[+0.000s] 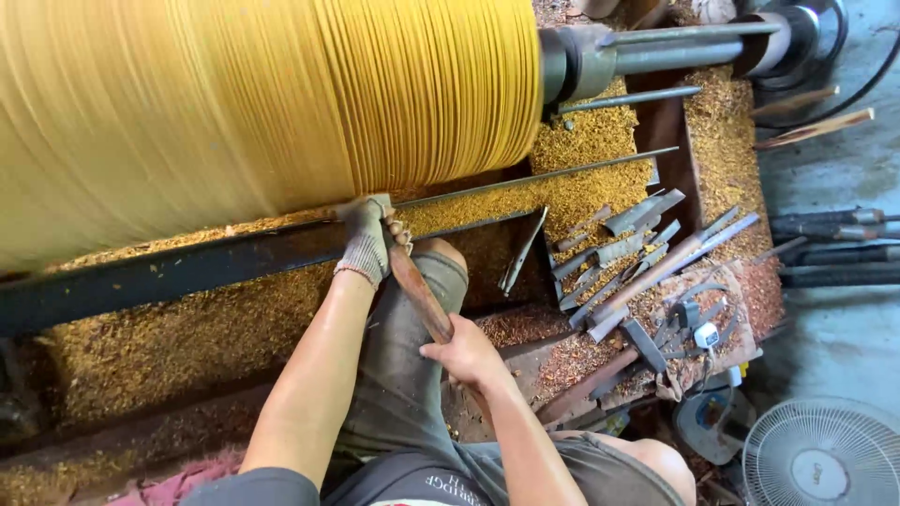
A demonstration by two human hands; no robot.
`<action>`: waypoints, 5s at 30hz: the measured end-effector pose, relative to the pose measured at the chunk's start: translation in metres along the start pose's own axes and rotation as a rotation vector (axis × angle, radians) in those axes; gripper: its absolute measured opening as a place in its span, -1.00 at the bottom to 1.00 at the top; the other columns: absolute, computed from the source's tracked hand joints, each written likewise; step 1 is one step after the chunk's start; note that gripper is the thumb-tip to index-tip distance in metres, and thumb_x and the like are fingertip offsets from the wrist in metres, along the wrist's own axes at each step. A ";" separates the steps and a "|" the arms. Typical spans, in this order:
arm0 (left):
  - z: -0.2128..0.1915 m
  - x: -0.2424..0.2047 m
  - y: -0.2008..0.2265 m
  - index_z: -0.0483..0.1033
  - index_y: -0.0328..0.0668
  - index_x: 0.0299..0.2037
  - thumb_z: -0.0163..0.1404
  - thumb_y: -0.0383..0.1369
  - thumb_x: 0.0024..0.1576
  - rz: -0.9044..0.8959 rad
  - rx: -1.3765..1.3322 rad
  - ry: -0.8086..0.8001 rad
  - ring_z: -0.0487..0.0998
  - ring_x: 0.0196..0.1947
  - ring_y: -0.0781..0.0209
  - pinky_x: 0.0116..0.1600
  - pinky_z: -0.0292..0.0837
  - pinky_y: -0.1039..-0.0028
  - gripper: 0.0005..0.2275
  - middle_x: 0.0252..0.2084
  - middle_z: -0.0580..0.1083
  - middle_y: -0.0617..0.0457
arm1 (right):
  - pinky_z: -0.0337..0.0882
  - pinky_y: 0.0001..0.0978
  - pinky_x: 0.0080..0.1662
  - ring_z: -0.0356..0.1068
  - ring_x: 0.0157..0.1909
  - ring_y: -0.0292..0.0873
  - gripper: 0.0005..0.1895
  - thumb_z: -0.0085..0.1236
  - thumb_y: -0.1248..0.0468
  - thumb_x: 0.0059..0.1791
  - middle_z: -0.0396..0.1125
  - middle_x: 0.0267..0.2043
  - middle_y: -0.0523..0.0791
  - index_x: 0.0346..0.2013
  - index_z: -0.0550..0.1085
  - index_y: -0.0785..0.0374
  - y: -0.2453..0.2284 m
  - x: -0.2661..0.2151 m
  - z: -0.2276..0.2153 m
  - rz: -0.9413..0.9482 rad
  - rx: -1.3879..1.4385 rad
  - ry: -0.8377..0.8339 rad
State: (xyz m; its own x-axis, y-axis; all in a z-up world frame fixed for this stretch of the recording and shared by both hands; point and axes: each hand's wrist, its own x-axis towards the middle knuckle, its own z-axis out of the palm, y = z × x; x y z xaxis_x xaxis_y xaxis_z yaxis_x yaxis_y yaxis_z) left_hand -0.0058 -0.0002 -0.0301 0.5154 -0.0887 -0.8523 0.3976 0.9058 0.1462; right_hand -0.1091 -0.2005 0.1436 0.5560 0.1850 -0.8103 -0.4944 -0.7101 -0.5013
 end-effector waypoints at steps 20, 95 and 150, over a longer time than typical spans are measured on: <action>0.018 -0.030 0.002 0.20 -0.03 -0.45 -0.17 -0.26 0.15 0.018 -0.011 0.044 0.19 -0.70 0.14 -0.50 0.17 0.27 -0.84 -0.68 0.19 0.10 | 0.39 -0.25 -0.50 0.38 -0.61 -0.17 -0.51 0.38 0.20 -0.17 0.42 -0.46 -0.04 -0.04 0.42 0.30 0.000 -0.006 0.000 -0.019 -0.053 0.018; 0.075 0.042 -0.048 0.16 0.00 -0.46 -0.15 -0.21 0.16 -0.078 0.217 -0.101 0.22 -0.72 0.03 -0.55 0.13 0.12 -0.80 -0.70 0.21 0.06 | 0.37 -0.27 -0.55 0.34 -0.63 -0.17 -0.50 0.36 0.21 -0.16 0.40 -0.46 -0.06 -0.02 0.40 0.33 0.017 -0.010 -0.043 0.084 0.105 0.106; 0.098 0.017 -0.048 0.19 0.01 -0.44 -0.19 -0.23 0.14 -0.140 0.216 -0.061 0.19 -0.72 0.09 -0.53 0.13 0.20 -0.85 -0.70 0.18 0.08 | 0.39 -0.25 -0.53 0.33 -0.62 -0.17 -0.48 0.35 0.19 -0.16 0.42 -0.41 -0.03 0.02 0.40 0.28 0.022 -0.007 -0.049 0.101 0.098 0.116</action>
State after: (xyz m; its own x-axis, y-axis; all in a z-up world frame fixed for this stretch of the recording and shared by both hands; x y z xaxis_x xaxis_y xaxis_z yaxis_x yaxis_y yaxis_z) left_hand 0.0585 -0.0857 -0.0024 0.4865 -0.2375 -0.8407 0.6175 0.7742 0.1386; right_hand -0.0911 -0.2508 0.1529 0.5705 0.0324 -0.8207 -0.6112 -0.6507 -0.4506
